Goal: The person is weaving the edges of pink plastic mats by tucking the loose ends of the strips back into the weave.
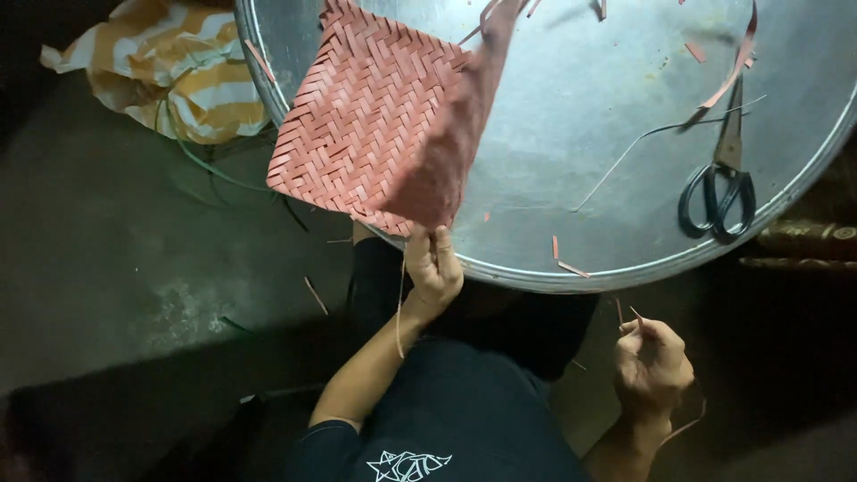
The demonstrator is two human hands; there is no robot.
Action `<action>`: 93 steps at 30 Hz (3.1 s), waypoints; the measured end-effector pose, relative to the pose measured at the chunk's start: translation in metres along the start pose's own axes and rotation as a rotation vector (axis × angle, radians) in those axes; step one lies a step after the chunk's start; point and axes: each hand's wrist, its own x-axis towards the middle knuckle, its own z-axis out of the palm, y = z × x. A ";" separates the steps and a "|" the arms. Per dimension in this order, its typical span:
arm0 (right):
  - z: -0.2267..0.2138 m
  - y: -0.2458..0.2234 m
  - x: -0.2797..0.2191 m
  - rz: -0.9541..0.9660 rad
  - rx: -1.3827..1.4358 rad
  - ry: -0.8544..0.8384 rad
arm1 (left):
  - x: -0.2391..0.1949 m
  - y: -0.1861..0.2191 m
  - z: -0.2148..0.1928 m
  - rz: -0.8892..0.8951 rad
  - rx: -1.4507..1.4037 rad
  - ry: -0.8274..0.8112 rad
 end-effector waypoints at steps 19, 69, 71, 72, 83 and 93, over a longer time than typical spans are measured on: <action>0.002 0.013 -0.007 -0.009 -0.092 -0.025 | 0.034 0.033 0.012 0.652 0.313 -0.621; 0.020 -0.011 0.039 -0.097 -0.101 -0.033 | 0.023 0.022 0.030 0.631 0.278 -0.457; 0.018 -0.014 0.041 -0.075 -0.088 -0.031 | 0.023 0.023 0.031 0.627 0.276 -0.461; 0.016 -0.016 0.043 -0.067 -0.073 -0.043 | 0.023 0.023 0.031 0.627 0.280 -0.457; 0.015 -0.016 0.046 -0.011 0.032 -0.109 | 0.022 0.022 0.031 0.605 0.291 -0.450; 0.014 -0.019 0.051 -0.026 0.032 -0.118 | 0.023 0.023 0.032 0.602 0.291 -0.447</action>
